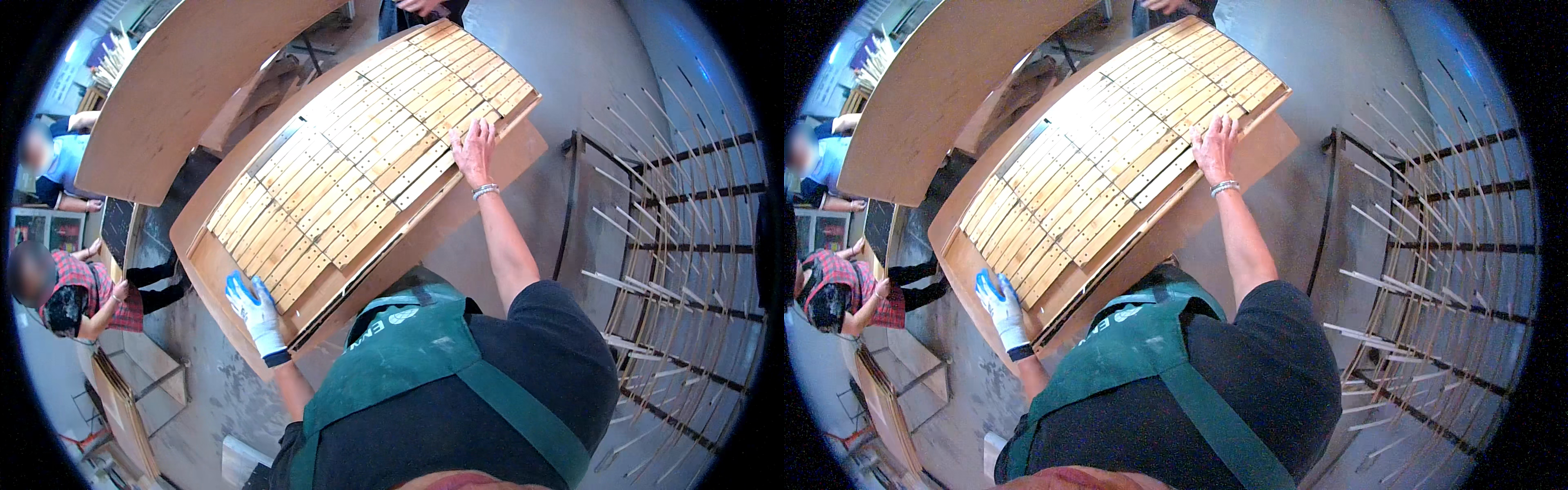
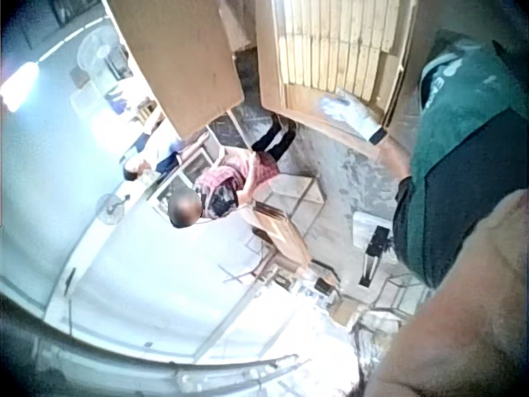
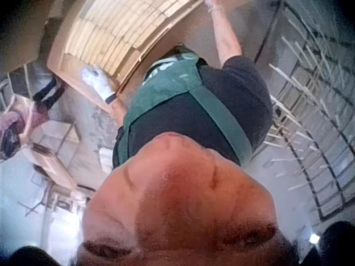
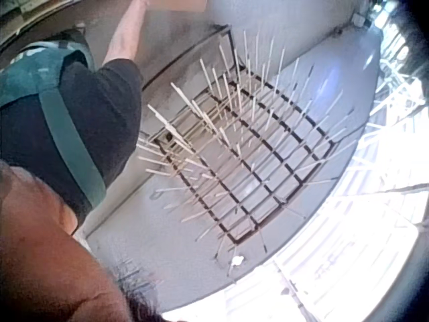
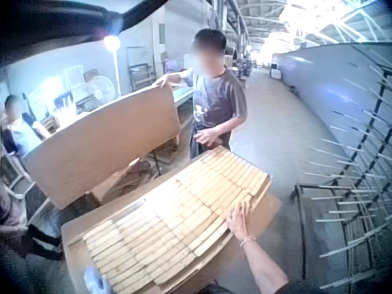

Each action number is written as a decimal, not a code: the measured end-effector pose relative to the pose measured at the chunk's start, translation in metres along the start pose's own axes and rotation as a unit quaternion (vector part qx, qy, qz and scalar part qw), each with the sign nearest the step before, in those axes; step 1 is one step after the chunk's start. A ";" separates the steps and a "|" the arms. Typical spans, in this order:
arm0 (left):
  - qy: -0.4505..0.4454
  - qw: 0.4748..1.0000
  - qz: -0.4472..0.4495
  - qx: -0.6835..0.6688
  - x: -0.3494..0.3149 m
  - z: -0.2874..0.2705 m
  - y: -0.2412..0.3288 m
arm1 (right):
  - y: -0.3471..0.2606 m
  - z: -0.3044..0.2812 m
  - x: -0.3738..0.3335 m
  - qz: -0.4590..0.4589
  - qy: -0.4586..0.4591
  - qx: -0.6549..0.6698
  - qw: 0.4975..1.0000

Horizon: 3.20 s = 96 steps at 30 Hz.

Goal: The person assembles a wooden slatted furniture component on a workbench. They align and press down multiple wooden slats into a frame, then flip the entire assembly over to inspect the underside and continue securing the pieces. The task involves handling large wooden panels and coordinating with other workers in a workshop.

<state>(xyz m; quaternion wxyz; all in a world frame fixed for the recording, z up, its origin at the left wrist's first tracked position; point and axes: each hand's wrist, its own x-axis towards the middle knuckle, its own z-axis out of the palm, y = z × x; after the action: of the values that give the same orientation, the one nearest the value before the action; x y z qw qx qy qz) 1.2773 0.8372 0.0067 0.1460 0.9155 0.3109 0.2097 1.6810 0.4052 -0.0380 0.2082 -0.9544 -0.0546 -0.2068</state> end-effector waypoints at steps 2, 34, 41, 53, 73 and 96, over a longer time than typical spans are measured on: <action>0.003 0.999 0.013 0.029 -0.010 0.001 0.016 | -0.005 -0.004 0.000 -0.006 -0.034 -0.023 0.999; -0.190 0.950 0.245 0.041 -0.008 0.050 0.197 | 0.105 -0.015 0.111 0.051 -0.008 -0.126 0.991; -0.175 0.956 0.233 0.037 -0.010 0.049 0.193 | 0.092 -0.008 0.103 0.026 0.047 -0.031 0.998; -0.151 0.964 0.219 0.022 -0.015 0.046 0.183 | 0.089 -0.046 0.095 0.048 -0.100 -0.150 0.982; 0.035 0.994 0.082 -0.064 -0.030 -0.006 0.056 | 0.111 -0.011 -0.213 0.212 -0.190 0.307 0.908; -0.079 0.989 -0.093 0.080 0.152 0.054 -0.054 | 0.088 -0.067 -0.325 0.003 -0.450 0.193 0.872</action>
<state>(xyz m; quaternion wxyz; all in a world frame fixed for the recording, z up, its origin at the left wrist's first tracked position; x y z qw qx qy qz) 1.3850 0.9667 -0.0172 0.1149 0.9049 0.3982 0.0968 1.3773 0.2914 -0.1508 0.3418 -0.8852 -0.1781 0.2605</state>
